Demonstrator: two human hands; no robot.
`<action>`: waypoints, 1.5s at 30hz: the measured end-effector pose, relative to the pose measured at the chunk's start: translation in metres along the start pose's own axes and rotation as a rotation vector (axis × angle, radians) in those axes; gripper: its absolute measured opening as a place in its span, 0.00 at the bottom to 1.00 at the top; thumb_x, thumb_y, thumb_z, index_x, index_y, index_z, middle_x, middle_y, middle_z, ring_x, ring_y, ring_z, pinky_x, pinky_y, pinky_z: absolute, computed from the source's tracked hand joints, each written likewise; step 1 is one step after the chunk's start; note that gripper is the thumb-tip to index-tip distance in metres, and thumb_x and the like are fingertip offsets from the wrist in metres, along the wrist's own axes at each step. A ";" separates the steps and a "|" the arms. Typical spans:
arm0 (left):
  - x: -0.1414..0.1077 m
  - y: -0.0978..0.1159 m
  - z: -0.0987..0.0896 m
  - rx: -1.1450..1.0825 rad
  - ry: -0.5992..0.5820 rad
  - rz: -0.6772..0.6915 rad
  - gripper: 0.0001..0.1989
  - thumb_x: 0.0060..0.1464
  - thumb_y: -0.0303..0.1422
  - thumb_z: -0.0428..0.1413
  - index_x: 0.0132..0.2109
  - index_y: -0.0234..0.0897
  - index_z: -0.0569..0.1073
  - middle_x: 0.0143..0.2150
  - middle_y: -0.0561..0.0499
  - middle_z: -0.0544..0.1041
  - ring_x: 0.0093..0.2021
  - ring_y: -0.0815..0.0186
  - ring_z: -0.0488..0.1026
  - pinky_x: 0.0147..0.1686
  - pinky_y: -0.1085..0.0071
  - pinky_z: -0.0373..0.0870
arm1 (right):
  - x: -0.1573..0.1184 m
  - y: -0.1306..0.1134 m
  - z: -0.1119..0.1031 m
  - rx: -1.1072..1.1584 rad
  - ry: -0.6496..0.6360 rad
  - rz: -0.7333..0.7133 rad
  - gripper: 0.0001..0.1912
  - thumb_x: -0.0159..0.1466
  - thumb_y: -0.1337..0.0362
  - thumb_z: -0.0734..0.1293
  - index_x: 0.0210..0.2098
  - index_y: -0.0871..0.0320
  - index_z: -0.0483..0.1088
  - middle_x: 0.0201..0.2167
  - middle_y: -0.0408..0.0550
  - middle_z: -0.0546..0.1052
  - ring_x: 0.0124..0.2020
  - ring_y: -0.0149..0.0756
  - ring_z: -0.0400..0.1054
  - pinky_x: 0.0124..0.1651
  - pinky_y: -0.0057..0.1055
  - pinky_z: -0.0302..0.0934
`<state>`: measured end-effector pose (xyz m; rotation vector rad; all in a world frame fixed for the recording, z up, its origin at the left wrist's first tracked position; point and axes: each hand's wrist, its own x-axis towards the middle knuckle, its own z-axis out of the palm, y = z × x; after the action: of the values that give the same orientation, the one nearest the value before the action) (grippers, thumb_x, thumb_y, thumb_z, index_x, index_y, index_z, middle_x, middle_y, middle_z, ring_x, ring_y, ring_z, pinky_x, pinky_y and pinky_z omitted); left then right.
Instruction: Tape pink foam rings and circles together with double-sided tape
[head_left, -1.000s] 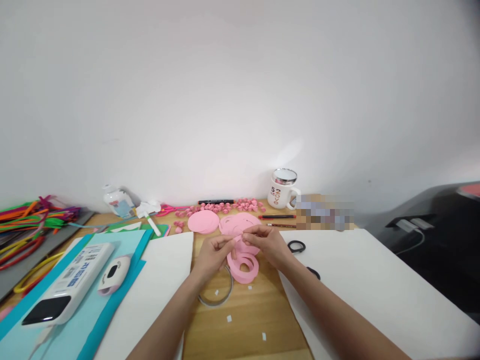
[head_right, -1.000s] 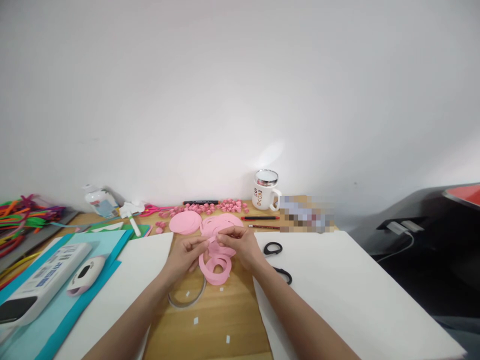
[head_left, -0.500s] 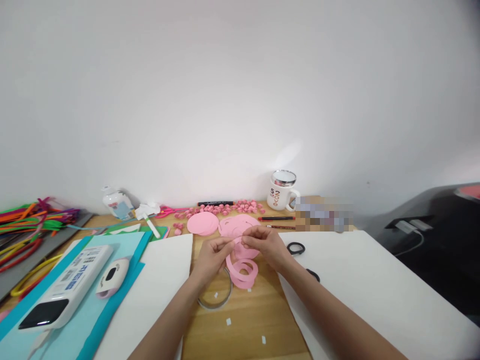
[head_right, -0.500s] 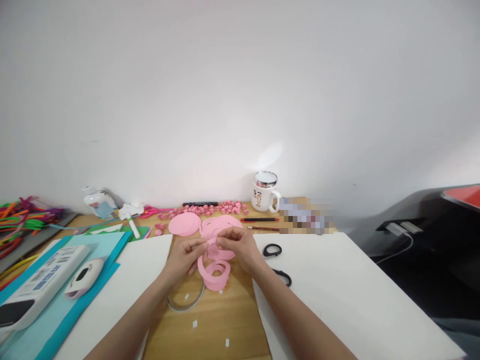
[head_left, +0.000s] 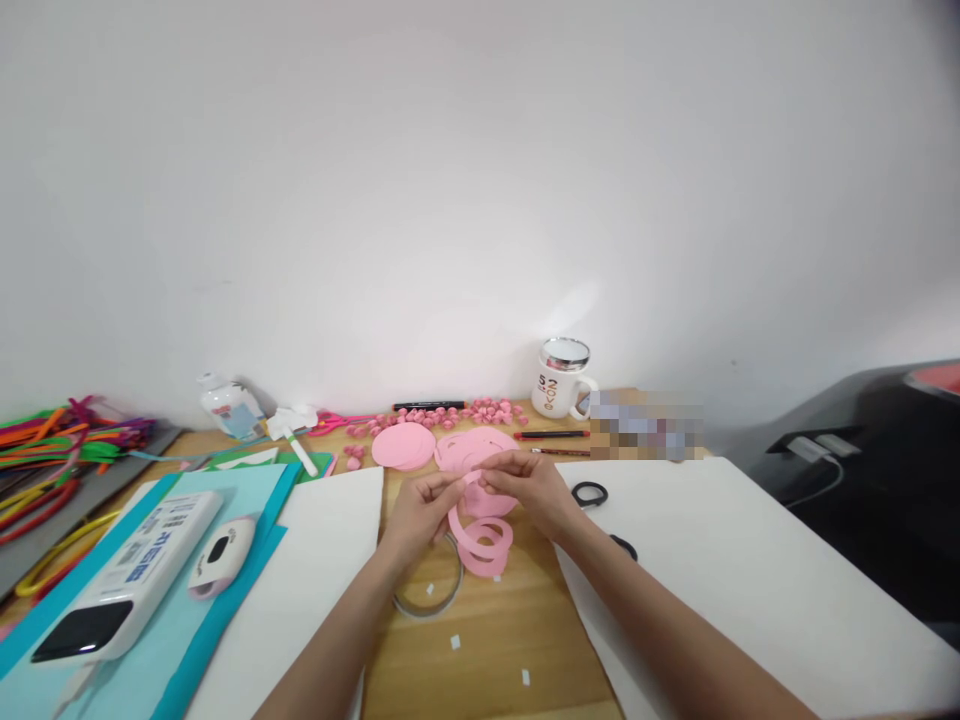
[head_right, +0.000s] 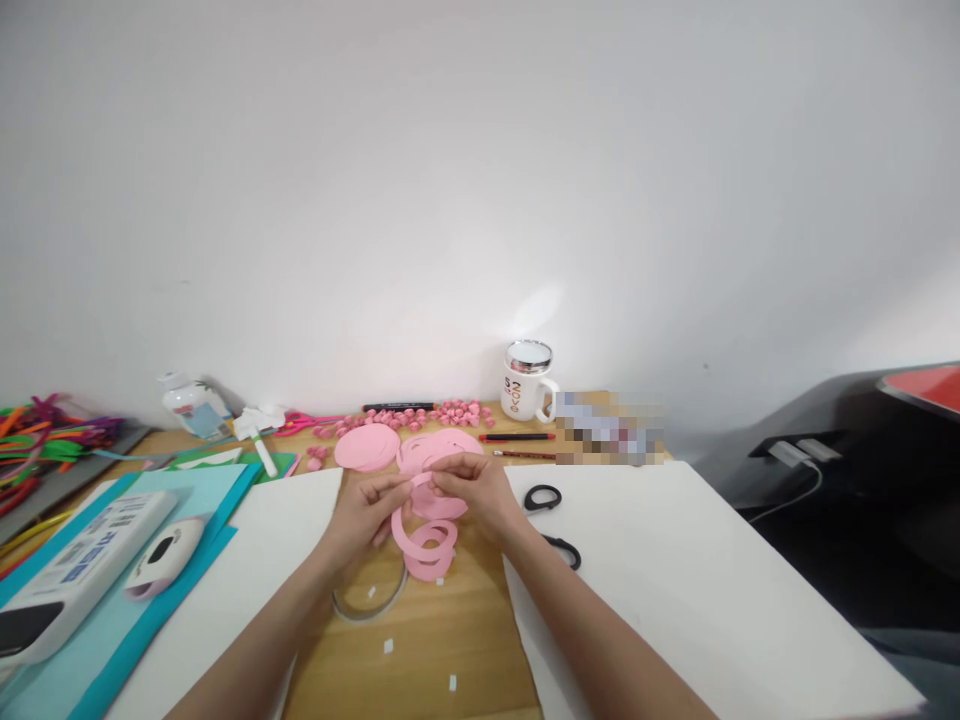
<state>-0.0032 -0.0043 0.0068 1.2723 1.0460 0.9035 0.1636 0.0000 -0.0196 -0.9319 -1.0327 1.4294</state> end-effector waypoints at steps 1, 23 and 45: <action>0.000 -0.001 0.000 0.000 -0.004 -0.002 0.18 0.42 0.42 0.59 0.35 0.30 0.76 0.13 0.59 0.65 0.09 0.80 0.51 0.09 0.80 0.42 | 0.000 0.000 0.000 -0.001 0.012 -0.009 0.15 0.42 0.59 0.74 0.28 0.60 0.74 0.23 0.45 0.76 0.24 0.30 0.68 0.34 0.30 0.64; 0.000 0.000 0.000 -0.037 -0.050 0.002 0.17 0.43 0.39 0.59 0.36 0.30 0.76 0.18 0.54 0.72 0.09 0.81 0.52 0.10 0.80 0.42 | -0.001 -0.004 0.001 -0.014 0.050 -0.021 0.14 0.40 0.60 0.75 0.24 0.59 0.73 0.21 0.42 0.74 0.21 0.27 0.65 0.30 0.28 0.61; 0.000 0.000 -0.001 -0.049 -0.019 0.002 0.18 0.43 0.39 0.59 0.39 0.30 0.76 0.17 0.54 0.72 0.09 0.81 0.52 0.10 0.79 0.42 | -0.004 -0.010 0.004 -0.067 0.076 -0.021 0.14 0.41 0.59 0.74 0.24 0.60 0.72 0.20 0.43 0.74 0.22 0.29 0.66 0.30 0.29 0.62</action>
<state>-0.0038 -0.0043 0.0069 1.2389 1.0026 0.9118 0.1629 -0.0037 -0.0092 -1.0131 -1.0368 1.3386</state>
